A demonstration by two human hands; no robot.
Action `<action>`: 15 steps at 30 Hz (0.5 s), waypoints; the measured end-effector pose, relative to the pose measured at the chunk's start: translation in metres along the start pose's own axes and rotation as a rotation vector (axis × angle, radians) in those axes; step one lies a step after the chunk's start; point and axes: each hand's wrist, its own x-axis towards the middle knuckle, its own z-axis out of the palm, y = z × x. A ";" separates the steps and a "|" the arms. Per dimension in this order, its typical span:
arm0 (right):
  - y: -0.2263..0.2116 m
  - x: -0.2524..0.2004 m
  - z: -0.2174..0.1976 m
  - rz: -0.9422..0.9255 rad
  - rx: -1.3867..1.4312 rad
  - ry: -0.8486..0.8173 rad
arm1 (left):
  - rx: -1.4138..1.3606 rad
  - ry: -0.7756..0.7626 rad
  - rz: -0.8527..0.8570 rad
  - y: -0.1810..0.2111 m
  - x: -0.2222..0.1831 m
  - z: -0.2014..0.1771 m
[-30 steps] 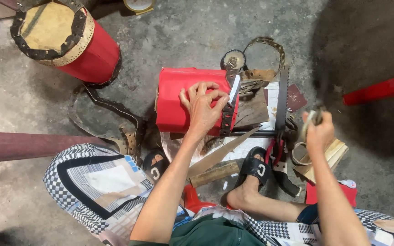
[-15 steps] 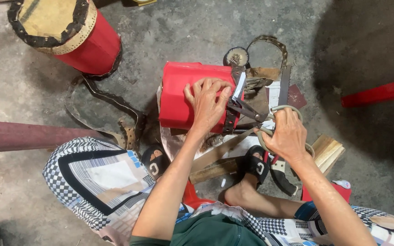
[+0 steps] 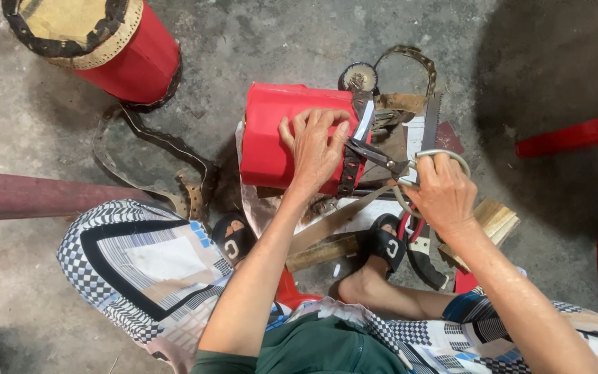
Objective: The person is assembling a drum by carefully wrapping a band around the drum body and trimming the excess material with scissors.
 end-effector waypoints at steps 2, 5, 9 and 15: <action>0.002 0.000 -0.002 -0.005 -0.004 -0.006 | -0.017 -0.004 -0.005 -0.001 0.001 0.001; 0.004 -0.006 0.010 -0.008 -0.016 -0.019 | -0.036 -0.002 -0.016 -0.004 -0.001 0.002; 0.005 -0.032 0.054 0.115 0.129 -0.063 | -0.081 0.004 -0.019 -0.005 -0.001 0.001; -0.029 -0.046 0.066 0.716 0.947 0.019 | -0.059 -0.005 -0.008 -0.001 -0.001 0.000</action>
